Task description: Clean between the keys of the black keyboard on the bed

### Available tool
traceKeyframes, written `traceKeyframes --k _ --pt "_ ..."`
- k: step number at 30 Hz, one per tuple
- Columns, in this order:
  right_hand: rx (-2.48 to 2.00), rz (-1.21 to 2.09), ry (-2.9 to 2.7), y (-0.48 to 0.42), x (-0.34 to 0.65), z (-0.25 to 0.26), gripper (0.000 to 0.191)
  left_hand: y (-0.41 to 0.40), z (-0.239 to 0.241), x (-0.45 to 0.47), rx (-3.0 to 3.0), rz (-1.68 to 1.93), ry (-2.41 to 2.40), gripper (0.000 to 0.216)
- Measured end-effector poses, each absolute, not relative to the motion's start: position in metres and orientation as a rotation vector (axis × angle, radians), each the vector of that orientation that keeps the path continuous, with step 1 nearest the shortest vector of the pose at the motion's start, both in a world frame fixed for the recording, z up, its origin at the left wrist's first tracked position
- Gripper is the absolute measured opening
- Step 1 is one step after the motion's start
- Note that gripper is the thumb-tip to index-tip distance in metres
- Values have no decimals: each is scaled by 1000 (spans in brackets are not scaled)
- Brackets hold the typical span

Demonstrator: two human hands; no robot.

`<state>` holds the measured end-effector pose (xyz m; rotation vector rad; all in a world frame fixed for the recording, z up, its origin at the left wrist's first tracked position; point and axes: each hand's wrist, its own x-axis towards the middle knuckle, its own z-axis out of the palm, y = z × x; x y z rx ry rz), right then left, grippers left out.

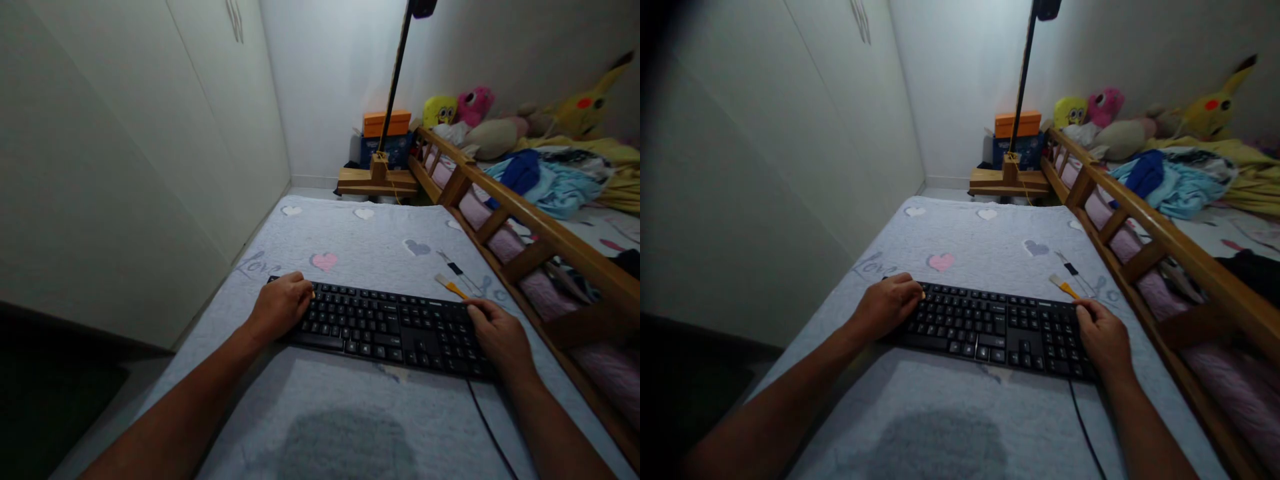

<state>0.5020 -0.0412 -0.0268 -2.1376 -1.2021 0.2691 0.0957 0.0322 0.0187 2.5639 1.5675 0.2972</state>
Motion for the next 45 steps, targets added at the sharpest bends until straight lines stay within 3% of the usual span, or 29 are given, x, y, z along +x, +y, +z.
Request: traceKeyframes --k 14,19,24,27,45 --pt "-2122 262 -1211 -41 500 -24 39 36 37 70 2470 -51 1921 20" --pt "-2099 270 -1221 -41 498 -21 36 37 38 65 2509 16 2009 22" --pt "-2117 261 -1210 -40 498 -22 37 32 31 80 2511 517 1711 20" --pt "-2141 254 -1207 -40 499 -24 38 27 27 97 2457 640 1442 18" --pt "-2078 225 -1211 -42 500 -25 36 28 22 140 2605 276 1458 22"
